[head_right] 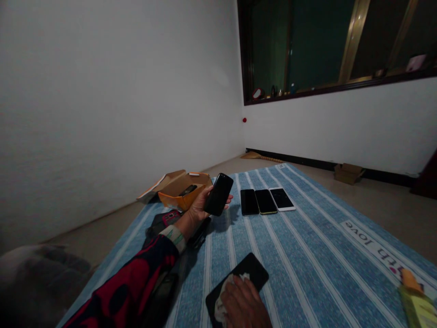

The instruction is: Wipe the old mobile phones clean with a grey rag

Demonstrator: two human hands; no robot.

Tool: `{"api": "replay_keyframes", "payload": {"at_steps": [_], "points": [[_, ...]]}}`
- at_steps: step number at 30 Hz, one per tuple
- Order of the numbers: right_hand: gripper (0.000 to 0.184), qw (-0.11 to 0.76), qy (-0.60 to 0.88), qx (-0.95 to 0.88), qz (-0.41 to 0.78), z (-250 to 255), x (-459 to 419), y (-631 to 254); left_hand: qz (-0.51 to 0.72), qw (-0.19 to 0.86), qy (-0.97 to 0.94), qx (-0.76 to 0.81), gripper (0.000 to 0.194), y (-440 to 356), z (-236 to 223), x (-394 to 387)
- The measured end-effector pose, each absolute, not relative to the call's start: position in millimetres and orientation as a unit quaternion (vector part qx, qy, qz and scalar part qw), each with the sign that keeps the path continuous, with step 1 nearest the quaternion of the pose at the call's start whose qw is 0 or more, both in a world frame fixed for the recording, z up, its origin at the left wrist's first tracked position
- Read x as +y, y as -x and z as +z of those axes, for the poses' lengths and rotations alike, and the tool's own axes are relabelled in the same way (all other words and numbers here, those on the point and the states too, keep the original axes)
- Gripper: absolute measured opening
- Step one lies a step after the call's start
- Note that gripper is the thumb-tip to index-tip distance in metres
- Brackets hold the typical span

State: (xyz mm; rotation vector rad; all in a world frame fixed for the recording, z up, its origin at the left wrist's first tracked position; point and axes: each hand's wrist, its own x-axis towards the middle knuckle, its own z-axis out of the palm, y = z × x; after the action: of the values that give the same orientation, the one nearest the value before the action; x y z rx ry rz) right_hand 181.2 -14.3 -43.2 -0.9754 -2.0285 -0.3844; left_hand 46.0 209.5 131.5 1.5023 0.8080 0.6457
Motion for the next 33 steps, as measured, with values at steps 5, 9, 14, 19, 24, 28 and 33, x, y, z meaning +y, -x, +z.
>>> {"api": "replay_keyframes", "payload": {"at_steps": [5, 9, 14, 19, 24, 28, 33], "points": [[0.038, 0.423, 0.377, -0.809, -0.158, -41, -14, -182, 0.284, 0.66, -0.61, 0.333, 0.083, -42, 134, 201], [0.037, 0.424, 0.372, -0.813, -0.146, -40, -13, -182, 0.287, 0.691, -0.581, 0.321, 0.082, -43, 136, 198], [0.04, 0.416, 0.382, -0.813, -0.141, -38, -15, -181, 0.277, 0.654, -0.624, 0.324, 0.085, -46, 137, 192], [0.041, 0.424, 0.387, -0.807, -0.141, -34, -16, -180, 0.247, 0.562, -0.709, 0.347, 0.09, -47, 133, 191], [0.042, 0.431, 0.402, -0.798, -0.126, -30, -22, -178, 0.202, 0.456, -0.761, 0.415, 0.075, -53, 113, 192], [0.042, 0.44, 0.434, -0.781, -0.087, -23, -30, -173, 0.164, 0.286, -0.806, 0.491, 0.078, -56, 91, 183], [0.042, 0.447, 0.435, -0.779, -0.066, -17, -35, -172, 0.124, 0.115, -0.825, 0.54, 0.075, -58, 76, 164]]}}
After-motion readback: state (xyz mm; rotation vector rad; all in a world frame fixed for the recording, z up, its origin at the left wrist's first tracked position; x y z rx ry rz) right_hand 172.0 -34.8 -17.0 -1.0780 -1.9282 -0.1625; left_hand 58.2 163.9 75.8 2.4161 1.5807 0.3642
